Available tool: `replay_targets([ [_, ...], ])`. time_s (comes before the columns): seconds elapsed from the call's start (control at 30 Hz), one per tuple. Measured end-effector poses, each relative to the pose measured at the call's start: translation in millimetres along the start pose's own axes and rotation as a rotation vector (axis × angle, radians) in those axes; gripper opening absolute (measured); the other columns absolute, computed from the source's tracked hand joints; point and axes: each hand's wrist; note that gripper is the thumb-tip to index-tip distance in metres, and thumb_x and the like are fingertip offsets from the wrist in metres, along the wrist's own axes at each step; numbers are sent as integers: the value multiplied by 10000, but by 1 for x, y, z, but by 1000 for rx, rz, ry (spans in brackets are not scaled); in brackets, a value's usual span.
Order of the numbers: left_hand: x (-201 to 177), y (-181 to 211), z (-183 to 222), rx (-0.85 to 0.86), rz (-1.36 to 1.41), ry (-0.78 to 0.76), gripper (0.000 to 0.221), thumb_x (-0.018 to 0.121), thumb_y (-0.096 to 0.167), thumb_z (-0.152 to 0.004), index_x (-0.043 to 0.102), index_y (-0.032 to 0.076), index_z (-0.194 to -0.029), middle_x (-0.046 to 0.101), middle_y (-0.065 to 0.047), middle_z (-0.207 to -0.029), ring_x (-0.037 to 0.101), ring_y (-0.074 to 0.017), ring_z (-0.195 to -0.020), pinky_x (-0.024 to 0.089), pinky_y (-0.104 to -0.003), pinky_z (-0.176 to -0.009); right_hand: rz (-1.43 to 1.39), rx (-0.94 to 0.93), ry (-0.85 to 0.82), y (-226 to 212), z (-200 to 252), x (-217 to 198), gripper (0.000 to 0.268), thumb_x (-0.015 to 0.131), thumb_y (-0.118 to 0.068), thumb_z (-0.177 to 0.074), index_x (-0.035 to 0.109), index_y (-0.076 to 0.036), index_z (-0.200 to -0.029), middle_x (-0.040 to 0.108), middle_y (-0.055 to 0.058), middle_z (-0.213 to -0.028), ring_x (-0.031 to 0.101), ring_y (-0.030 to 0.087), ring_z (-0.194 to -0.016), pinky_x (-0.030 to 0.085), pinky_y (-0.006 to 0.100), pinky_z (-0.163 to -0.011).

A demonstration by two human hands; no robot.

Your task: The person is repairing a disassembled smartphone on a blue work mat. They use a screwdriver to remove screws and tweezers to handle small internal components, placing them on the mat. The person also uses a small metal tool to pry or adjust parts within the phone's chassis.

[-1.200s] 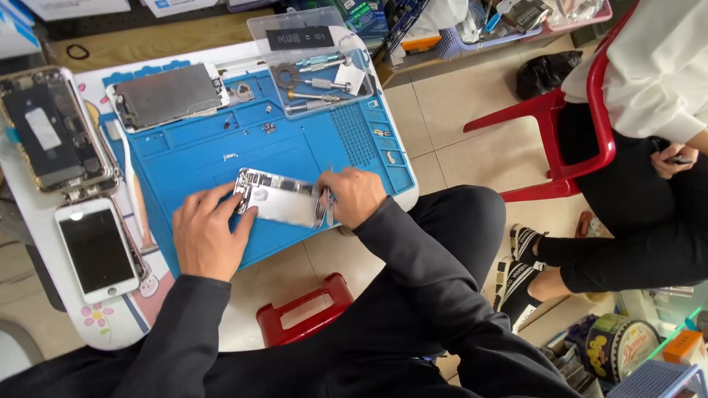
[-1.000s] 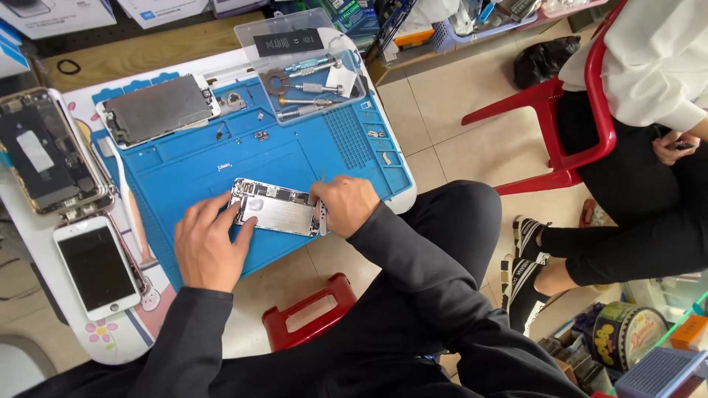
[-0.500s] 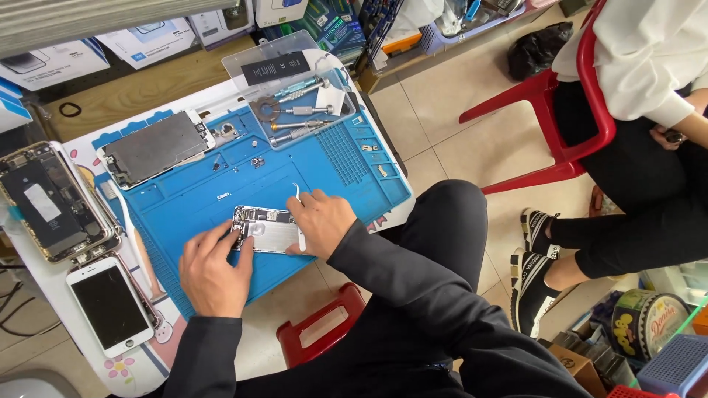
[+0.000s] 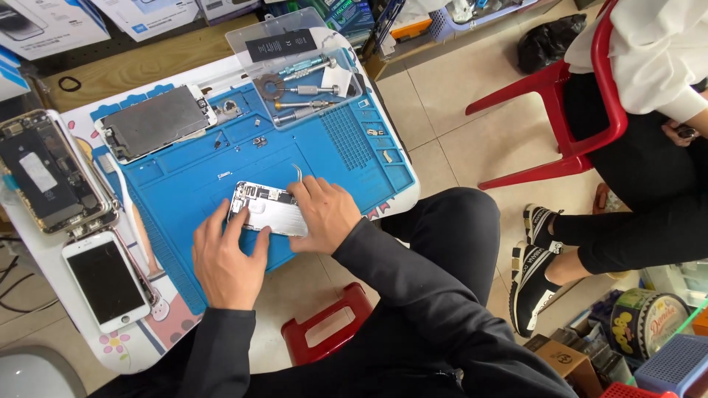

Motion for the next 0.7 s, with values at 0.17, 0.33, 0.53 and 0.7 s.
replay_targets([
  [0.17,1,0,6,-48,-39,20,476,861,407,-845,774,161,-1243,674,-61,-1357,669,-321,-1167,554,-466,-902,-88,79,52,-1,19,-14,849,815,-639,-581,591,-108,-1206,589,53,-900,718,269,-808,596,370,-664],
  [0.33,12,2,15,-97,5,-1,471,841,505,-852,774,200,-1205,694,-7,-1292,677,-269,-1173,569,-444,-884,-121,154,39,-1,39,-5,638,790,-517,-782,585,-110,-1229,627,60,-886,731,283,-721,592,395,-621],
  [0.53,14,6,17,-24,28,-67,431,785,464,-912,764,174,-1230,674,-41,-1318,614,-288,-1243,527,-469,-925,-28,166,48,-7,33,-38,629,805,-547,-762,629,-104,-1172,680,59,-902,752,284,-894,603,361,-712],
  [0.7,15,15,11,67,61,-168,516,707,468,-996,661,143,-1395,610,-79,-1417,524,-302,-1362,446,-513,-1066,-14,292,70,32,38,-5,497,742,-499,-844,617,-131,-1154,682,37,-854,732,313,-918,610,433,-737],
])
Point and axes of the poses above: each hand's wrist, its own z-axis away from the middle knuckle, its own x-axis out of the palm, y = z × x
